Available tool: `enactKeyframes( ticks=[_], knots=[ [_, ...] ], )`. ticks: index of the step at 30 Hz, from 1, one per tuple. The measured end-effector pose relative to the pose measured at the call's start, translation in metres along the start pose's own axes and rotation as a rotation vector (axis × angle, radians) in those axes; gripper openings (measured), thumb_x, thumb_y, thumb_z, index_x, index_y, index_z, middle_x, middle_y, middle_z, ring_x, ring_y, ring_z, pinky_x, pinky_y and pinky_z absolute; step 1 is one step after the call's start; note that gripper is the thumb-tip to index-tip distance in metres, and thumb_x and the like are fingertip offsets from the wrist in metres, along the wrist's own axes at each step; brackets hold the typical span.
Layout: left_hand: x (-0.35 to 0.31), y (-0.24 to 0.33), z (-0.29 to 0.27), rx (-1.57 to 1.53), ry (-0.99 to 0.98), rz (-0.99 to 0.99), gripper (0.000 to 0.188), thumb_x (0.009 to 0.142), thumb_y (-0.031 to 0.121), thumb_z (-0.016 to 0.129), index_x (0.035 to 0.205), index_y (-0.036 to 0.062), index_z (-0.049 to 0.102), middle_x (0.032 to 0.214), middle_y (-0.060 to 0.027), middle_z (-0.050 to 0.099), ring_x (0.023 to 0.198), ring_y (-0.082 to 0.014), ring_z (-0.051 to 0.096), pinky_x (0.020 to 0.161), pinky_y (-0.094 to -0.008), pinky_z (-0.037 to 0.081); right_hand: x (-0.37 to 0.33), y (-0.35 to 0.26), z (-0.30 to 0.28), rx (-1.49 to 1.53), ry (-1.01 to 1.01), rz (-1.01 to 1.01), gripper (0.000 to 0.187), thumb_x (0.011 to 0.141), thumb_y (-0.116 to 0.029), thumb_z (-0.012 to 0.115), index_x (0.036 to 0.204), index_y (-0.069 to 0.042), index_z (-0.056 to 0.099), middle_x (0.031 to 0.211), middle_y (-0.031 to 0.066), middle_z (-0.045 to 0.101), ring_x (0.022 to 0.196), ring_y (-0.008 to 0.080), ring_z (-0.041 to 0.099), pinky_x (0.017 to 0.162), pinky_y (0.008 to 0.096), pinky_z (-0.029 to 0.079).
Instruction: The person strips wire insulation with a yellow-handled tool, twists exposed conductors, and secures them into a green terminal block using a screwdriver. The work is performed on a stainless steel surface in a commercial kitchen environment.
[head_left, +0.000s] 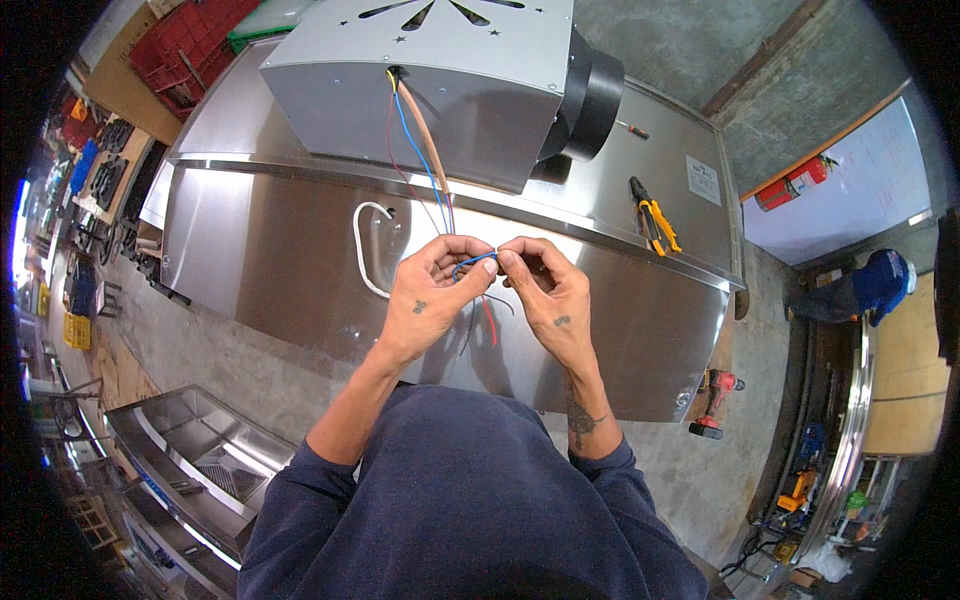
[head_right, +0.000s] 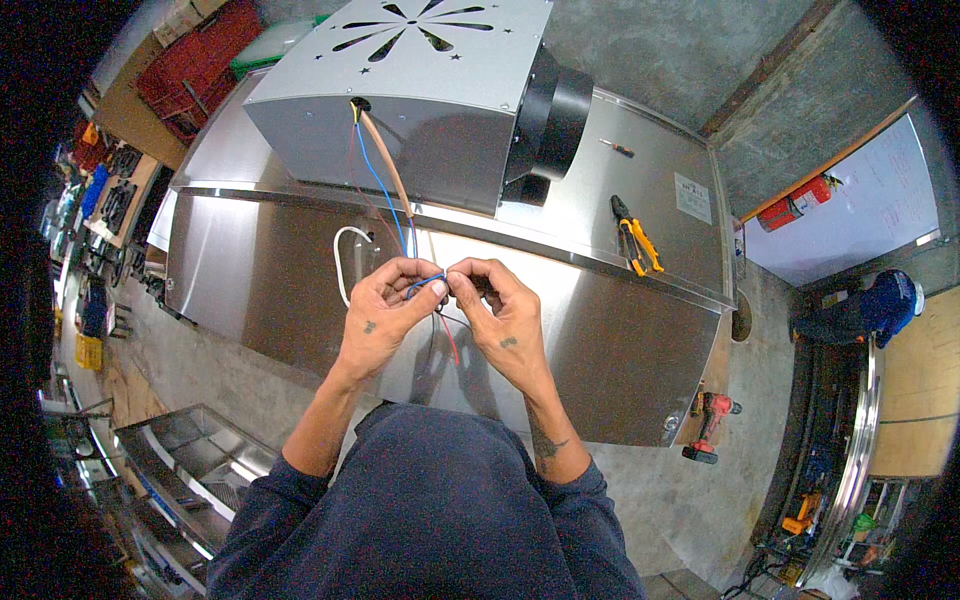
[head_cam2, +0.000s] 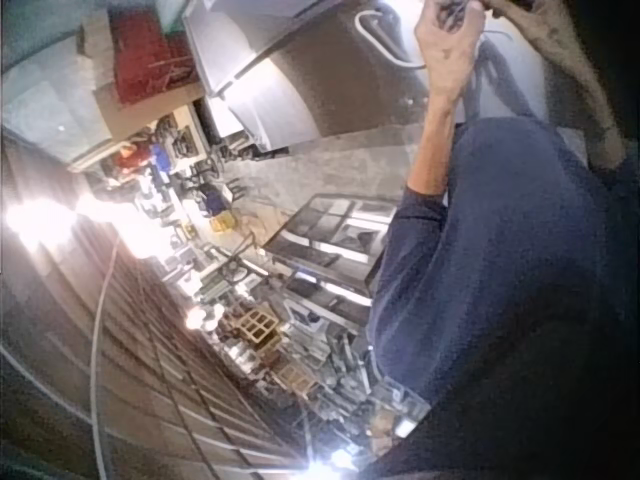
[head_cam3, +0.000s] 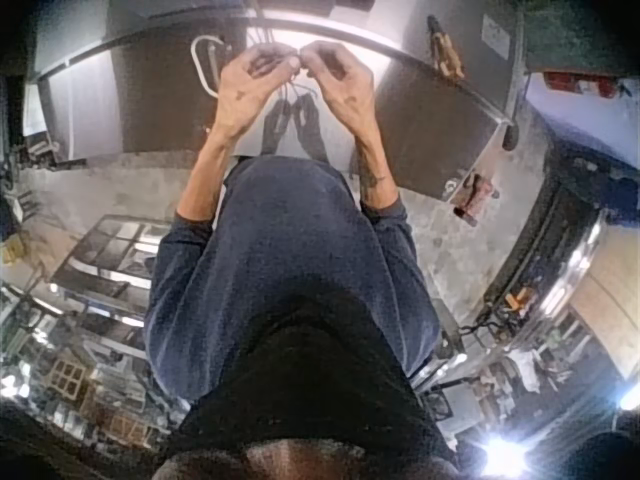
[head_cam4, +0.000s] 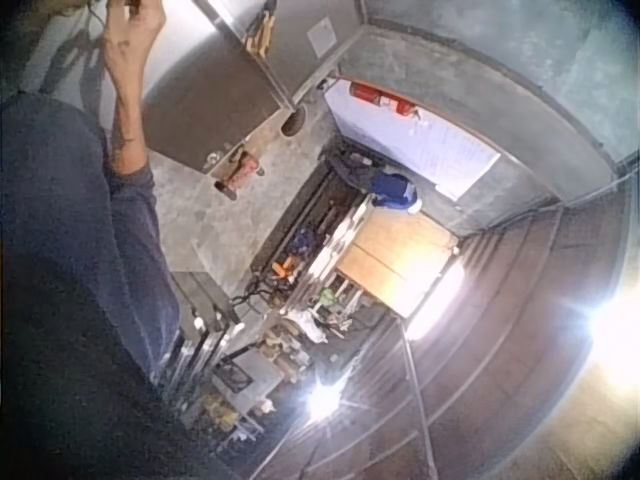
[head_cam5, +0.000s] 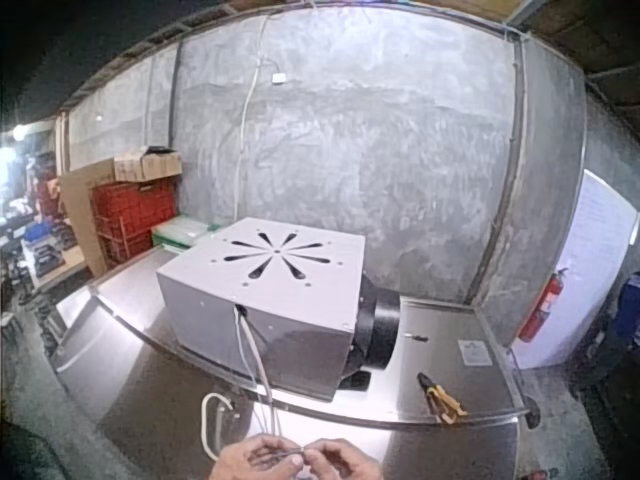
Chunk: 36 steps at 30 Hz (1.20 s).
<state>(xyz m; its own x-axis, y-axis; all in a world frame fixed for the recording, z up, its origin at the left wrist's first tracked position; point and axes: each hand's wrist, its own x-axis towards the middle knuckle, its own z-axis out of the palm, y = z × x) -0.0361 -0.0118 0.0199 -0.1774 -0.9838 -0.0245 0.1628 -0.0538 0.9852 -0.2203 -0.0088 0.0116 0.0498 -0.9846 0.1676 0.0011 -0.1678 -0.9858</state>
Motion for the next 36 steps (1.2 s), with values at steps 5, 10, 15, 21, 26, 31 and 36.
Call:
enactKeyframes(
  ticks=[5, 10, 15, 21, 26, 31, 36],
  knots=[
    [0.0, -0.001, 0.001, -0.018, 0.021, -0.009, 0.034, 0.103, 0.017, 0.079, 0.124, -0.006, 0.067, 0.111, -0.0102, 0.074, 0.103, -0.0132, 0.072, 0.094, -0.0274, 0.059, 0.001, 0.001, 0.0, -0.021, -0.003, -0.04, 0.022, 0.106, -0.019, 0.075, 0.118, 0.0, 0.076, 0.105, 0.0031, 0.076, 0.09, 0.0085, 0.068, 0.081, 0.0254, 0.057],
    [0.001, -0.002, 0.003, -0.046, 0.064, -0.039, 0.031, 0.102, 0.016, 0.079, 0.122, -0.0048, 0.069, 0.109, -0.008, 0.074, 0.1, -0.0112, 0.07, 0.091, -0.0265, 0.058, 0.001, 0.0, 0.001, -0.134, 0.01, -0.096, 0.019, 0.106, -0.015, 0.075, 0.115, 0.001, 0.075, 0.102, 0.0044, 0.075, 0.09, 0.0092, 0.067, 0.082, 0.0267, 0.056],
    [0.003, 0.0, -0.002, -0.049, 0.024, -0.069, 0.026, 0.1, 0.012, 0.079, 0.119, -0.0034, 0.07, 0.104, -0.0063, 0.073, 0.095, -0.0096, 0.068, 0.087, -0.0264, 0.056, 0.0, -0.01, 0.002, -0.303, -0.013, -0.241, 0.017, 0.104, -0.01, 0.073, 0.116, 0.003, 0.073, 0.102, 0.0085, 0.075, 0.09, 0.014, 0.07, 0.084, 0.0296, 0.058],
    [0.013, 0.02, -0.025, -0.093, -0.212, -0.185, 0.026, 0.097, 0.011, 0.081, 0.117, -0.0043, 0.072, 0.1, -0.0065, 0.074, 0.093, -0.0121, 0.069, 0.087, -0.0278, 0.056, 0.012, -0.015, -0.023, -0.254, -0.203, -0.22, 0.021, 0.101, -0.003, 0.073, 0.122, -0.001, 0.072, 0.111, 0.0097, 0.077, 0.097, 0.0173, 0.075, 0.086, 0.0327, 0.06],
    [0.025, 0.029, -0.035, -0.13, -0.318, -0.269, 0.028, 0.096, 0.012, 0.083, 0.115, -0.006, 0.074, 0.099, -0.0096, 0.075, 0.092, -0.0147, 0.071, 0.086, -0.0303, 0.057, 0.036, -0.015, -0.032, -0.379, -0.335, -0.555, 0.033, 0.091, 0.01, 0.077, 0.12, -0.005, 0.076, 0.114, 0.0089, 0.079, 0.101, 0.0219, 0.077, 0.086, 0.0357, 0.062],
    [0.035, 0.033, -0.046, -0.139, -0.421, -0.353, 0.026, 0.094, 0.011, 0.084, 0.112, -0.0062, 0.075, 0.097, -0.0111, 0.076, 0.089, -0.0161, 0.072, 0.082, -0.0297, 0.058, 0.045, -0.026, -0.036, -0.418, -0.465, -0.606, 0.034, 0.088, 0.008, 0.08, 0.12, -0.005, 0.077, 0.111, 0.0086, 0.078, 0.102, 0.0238, 0.076, 0.085, 0.0372, 0.062],
    [0.041, 0.04, -0.046, -0.103, -0.45, -0.397, 0.024, 0.093, 0.011, 0.084, 0.109, -0.0053, 0.076, 0.095, -0.0109, 0.076, 0.086, -0.0156, 0.071, 0.079, -0.0291, 0.058, 0.052, -0.036, -0.042, -0.479, -0.59, -0.615, 0.033, 0.09, 0.004, 0.079, 0.121, -0.005, 0.073, 0.114, 0.0096, 0.074, 0.104, 0.0287, 0.072, 0.089, 0.0405, 0.06]
  ],
)
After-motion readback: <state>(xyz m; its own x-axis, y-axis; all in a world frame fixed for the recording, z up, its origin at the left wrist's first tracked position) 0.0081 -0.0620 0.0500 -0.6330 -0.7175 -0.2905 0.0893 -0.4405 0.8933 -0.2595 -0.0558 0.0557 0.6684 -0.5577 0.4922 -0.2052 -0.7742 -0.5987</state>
